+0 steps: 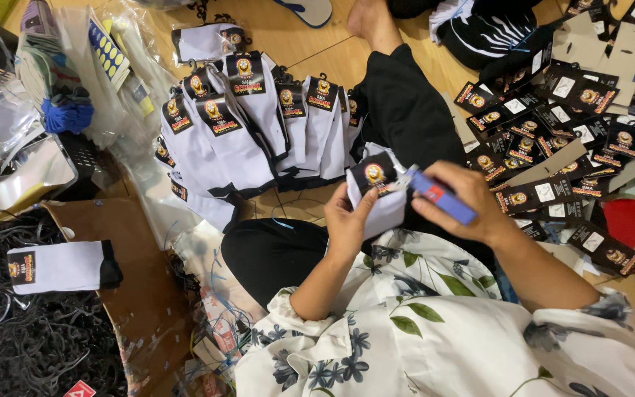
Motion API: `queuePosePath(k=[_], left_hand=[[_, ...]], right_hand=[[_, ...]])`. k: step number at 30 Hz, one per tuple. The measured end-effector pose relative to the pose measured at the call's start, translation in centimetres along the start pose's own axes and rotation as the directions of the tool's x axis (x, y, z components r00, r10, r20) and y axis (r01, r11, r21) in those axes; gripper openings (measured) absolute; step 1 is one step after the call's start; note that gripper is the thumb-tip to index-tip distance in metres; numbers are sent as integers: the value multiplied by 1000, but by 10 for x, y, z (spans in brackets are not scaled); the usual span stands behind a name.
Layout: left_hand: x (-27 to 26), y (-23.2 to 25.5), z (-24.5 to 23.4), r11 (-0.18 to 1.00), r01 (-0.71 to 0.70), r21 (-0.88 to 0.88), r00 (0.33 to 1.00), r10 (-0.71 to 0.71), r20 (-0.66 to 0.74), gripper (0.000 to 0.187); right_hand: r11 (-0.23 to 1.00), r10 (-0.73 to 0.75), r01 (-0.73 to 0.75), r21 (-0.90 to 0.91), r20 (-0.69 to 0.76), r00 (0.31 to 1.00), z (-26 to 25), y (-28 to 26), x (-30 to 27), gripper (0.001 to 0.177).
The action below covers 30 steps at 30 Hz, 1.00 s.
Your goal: The person labels pairs of white socks by hand using a plastic tag fastener tool, then gathers the labeled socks into stacks and moves them to a cardboard box filled with plastic hangers.
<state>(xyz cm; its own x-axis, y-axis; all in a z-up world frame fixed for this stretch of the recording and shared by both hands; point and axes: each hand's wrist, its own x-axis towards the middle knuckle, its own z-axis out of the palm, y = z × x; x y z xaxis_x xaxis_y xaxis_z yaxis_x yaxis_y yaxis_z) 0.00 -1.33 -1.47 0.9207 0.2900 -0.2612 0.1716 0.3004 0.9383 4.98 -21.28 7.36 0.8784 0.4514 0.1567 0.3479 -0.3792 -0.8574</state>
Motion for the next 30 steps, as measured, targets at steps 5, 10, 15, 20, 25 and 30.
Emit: queuePosePath(k=[5,10,15,20,25,30], left_hand=[[-2,7,1,997,-69,26,993,72,-91,23],[0,-10,-5,984,-164,64,968,173,-181,23],[-2,-15,-3,973,-211,94,955,226,-191,23],[-2,-17,-2,966,-247,83,945,258,-199,25],[-6,-15,-2,957,-284,56,940,290,-181,30],[-8,-30,-12,944,-315,99,947,319,-32,33]], right_hand=[[998,26,-30,51,85,996,24,19,-10,21],[994,54,-65,86,125,991,29,17,-10,19],[994,44,-53,98,96,994,33,19,-12,18],[994,39,-49,102,97,995,34,14,-11,18],[995,43,-48,85,56,997,41,5,-11,17],[999,17,-18,42,28,999,49,10,-16,18]])
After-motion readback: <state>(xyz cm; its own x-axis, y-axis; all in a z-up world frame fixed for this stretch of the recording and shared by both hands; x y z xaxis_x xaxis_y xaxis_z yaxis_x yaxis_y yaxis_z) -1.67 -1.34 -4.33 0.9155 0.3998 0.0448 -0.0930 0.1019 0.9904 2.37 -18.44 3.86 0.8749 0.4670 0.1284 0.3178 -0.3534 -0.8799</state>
